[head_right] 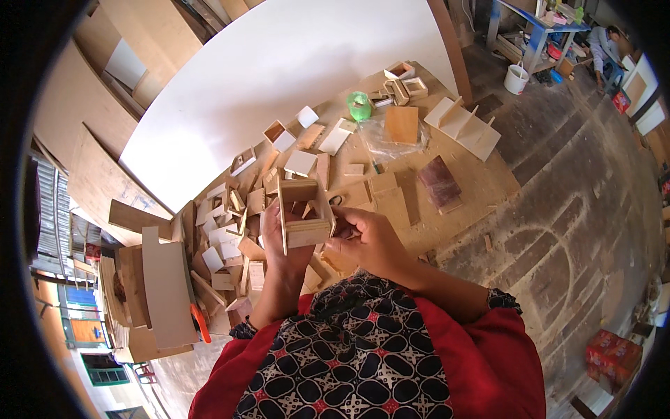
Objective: The person assembles a small wooden box by hand using white glue and small wooden pieces. They apply glue to the edges of the wood using a thin applicator, press the pieces together to form the box walls, and use scissors to trim excess material.
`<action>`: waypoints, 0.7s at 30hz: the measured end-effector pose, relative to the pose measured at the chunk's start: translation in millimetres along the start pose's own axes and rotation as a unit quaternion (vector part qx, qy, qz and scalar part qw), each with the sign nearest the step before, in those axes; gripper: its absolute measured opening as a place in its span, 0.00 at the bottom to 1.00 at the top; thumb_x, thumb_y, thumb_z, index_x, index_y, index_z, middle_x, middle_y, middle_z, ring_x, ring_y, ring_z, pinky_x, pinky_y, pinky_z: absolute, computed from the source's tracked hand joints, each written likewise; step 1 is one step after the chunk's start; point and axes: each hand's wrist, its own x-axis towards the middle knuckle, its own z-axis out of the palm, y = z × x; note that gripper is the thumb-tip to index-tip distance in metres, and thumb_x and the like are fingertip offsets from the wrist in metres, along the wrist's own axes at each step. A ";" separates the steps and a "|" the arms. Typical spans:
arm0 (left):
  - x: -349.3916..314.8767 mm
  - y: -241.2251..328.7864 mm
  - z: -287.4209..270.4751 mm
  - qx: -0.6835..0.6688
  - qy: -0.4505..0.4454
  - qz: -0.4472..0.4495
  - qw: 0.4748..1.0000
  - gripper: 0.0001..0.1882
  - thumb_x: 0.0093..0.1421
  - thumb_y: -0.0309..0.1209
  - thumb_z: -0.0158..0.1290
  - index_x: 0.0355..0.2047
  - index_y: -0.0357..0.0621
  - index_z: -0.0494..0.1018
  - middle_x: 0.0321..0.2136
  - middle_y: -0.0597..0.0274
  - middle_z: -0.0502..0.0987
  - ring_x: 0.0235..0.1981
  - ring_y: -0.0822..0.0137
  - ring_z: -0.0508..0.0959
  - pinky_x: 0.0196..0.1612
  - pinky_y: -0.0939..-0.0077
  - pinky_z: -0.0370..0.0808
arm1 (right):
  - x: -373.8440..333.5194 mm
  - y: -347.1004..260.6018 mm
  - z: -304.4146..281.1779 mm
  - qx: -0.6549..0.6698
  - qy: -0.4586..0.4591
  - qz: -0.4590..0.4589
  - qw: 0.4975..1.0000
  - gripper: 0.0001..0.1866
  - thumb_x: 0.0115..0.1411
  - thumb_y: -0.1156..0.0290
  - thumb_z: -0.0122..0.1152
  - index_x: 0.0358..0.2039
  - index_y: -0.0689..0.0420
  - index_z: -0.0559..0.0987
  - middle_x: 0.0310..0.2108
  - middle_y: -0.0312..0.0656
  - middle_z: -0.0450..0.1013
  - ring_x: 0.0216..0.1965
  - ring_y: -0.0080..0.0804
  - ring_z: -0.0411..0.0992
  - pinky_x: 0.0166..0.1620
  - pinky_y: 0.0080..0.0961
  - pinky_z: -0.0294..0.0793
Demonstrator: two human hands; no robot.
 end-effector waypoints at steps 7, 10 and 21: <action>5.1 -5.2 -10.5 0.010 0.017 -0.031 0.999 0.20 0.65 0.42 0.48 0.50 0.41 0.68 0.44 0.59 0.75 0.45 0.62 0.75 0.51 0.63 0.71 | 6.8 20.4 -12.4 0.084 -0.008 0.074 0.994 0.21 0.54 0.81 0.60 0.50 0.66 0.72 0.36 0.37 0.75 0.36 0.18 0.72 0.44 0.17 0.73; 8.3 -9.5 -21.4 0.028 0.036 -0.020 0.999 0.22 0.62 0.42 0.52 0.51 0.41 0.67 0.43 0.60 0.75 0.44 0.63 0.76 0.50 0.65 0.72 | 8.2 24.4 -12.9 0.098 -0.017 0.090 0.991 0.21 0.55 0.80 0.60 0.50 0.66 0.72 0.37 0.36 0.74 0.37 0.18 0.72 0.45 0.17 0.72; -16.4 -8.7 -1.9 0.136 0.085 0.054 0.986 0.28 0.59 0.48 0.54 0.51 0.40 0.66 0.39 0.60 0.74 0.40 0.66 0.76 0.46 0.68 0.72 | 3.3 17.7 -12.5 0.043 -0.047 -0.004 0.998 0.22 0.59 0.77 0.61 0.54 0.65 0.70 0.40 0.38 0.73 0.40 0.19 0.72 0.43 0.17 0.73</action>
